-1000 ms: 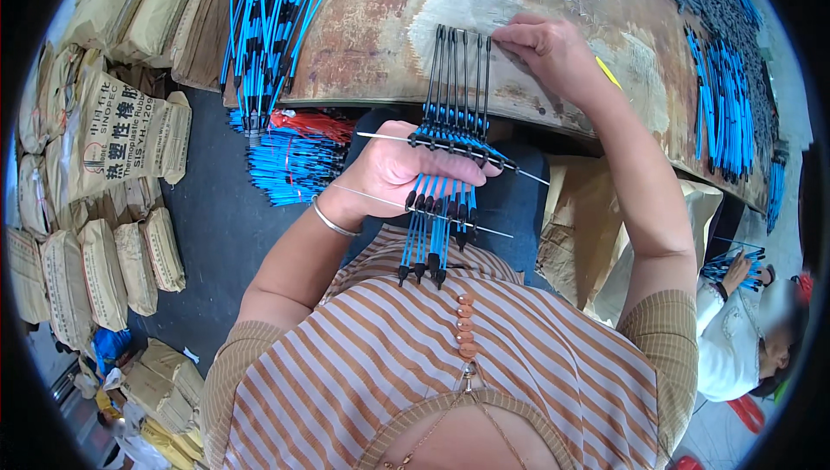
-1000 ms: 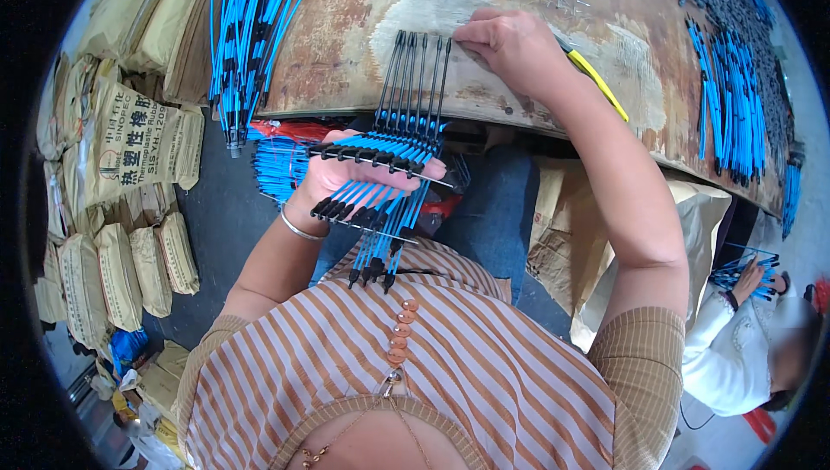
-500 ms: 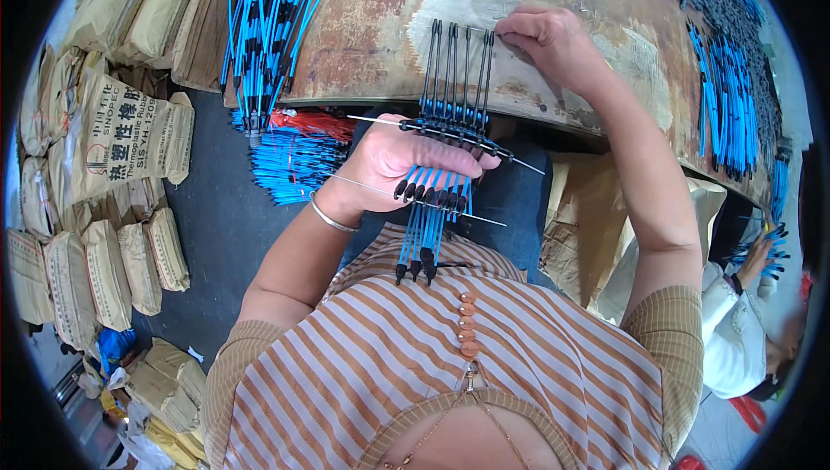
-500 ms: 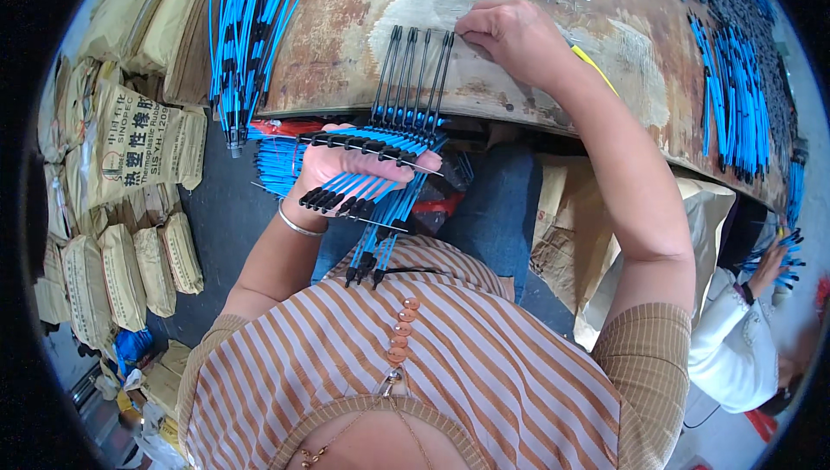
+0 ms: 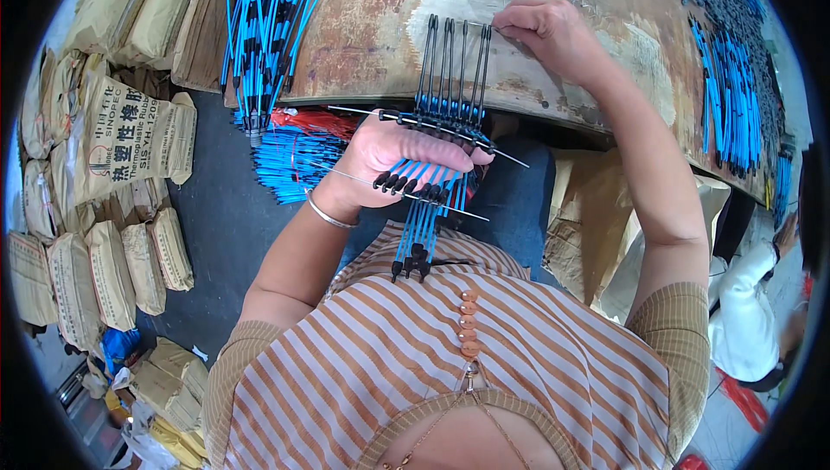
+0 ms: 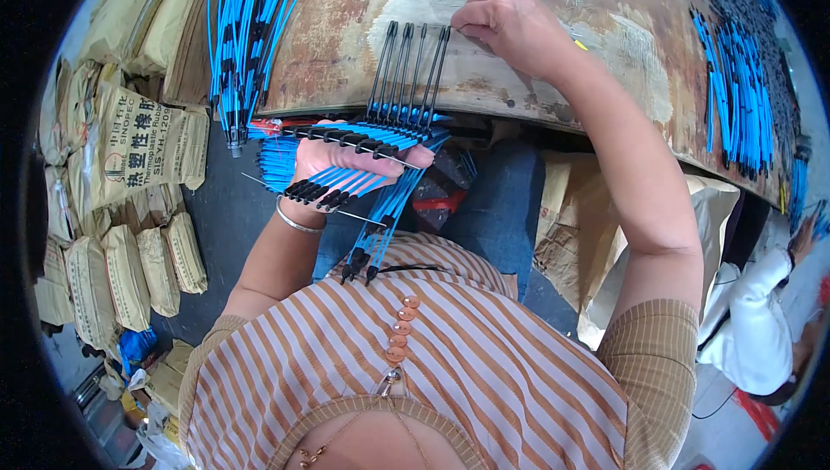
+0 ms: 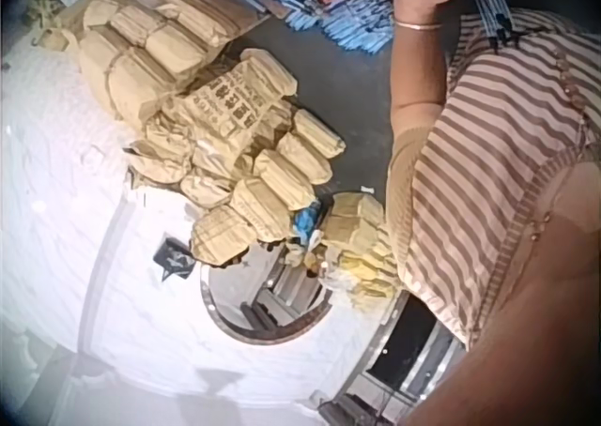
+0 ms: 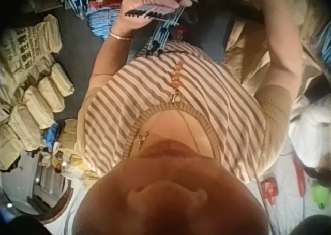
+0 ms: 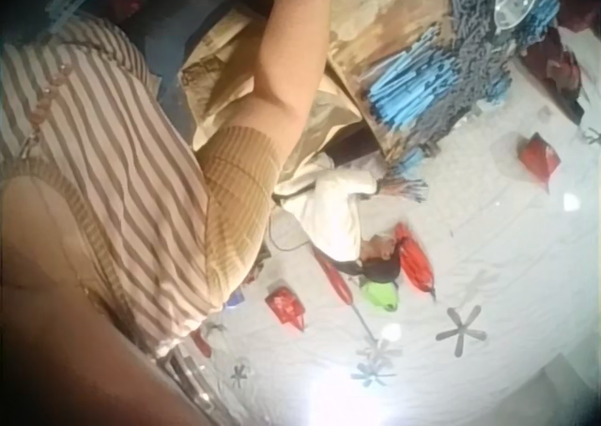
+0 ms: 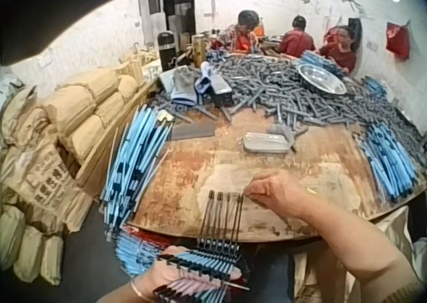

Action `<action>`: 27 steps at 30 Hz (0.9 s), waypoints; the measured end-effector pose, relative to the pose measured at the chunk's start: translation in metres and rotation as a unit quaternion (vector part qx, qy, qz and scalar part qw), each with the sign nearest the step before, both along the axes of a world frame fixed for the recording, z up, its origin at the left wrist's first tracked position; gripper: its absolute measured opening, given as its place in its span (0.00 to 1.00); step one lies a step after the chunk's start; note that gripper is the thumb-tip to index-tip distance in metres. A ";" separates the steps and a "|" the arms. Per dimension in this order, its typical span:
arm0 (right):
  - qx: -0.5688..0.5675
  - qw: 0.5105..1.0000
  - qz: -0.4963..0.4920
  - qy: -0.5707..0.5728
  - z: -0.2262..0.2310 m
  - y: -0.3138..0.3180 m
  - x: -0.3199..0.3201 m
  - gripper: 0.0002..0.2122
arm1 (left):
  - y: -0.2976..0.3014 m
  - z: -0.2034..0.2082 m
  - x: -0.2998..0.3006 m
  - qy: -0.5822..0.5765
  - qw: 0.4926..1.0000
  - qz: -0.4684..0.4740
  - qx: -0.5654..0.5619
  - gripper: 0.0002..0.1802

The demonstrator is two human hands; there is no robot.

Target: The person assembles blue plastic bristles into a plastic base, then uses pliers to secure or trim them at a workbench.

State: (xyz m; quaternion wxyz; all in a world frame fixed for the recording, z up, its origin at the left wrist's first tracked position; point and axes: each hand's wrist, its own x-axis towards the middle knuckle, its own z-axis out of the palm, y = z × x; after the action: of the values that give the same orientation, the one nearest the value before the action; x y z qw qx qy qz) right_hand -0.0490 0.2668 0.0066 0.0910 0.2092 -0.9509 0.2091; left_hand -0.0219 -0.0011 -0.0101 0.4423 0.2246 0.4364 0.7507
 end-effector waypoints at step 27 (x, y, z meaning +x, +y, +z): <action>0.089 0.995 0.031 -0.041 0.014 -0.013 0.015 0.14 | 0.004 -0.002 -0.003 0.260 0.963 0.015 0.069 0.12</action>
State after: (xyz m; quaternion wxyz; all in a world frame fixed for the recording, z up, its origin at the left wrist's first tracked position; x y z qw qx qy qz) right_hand -0.0340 0.2542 0.0204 0.0264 0.2372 -0.9617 0.1350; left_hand -0.0249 0.0026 -0.0124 0.2852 0.4355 0.4869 0.7014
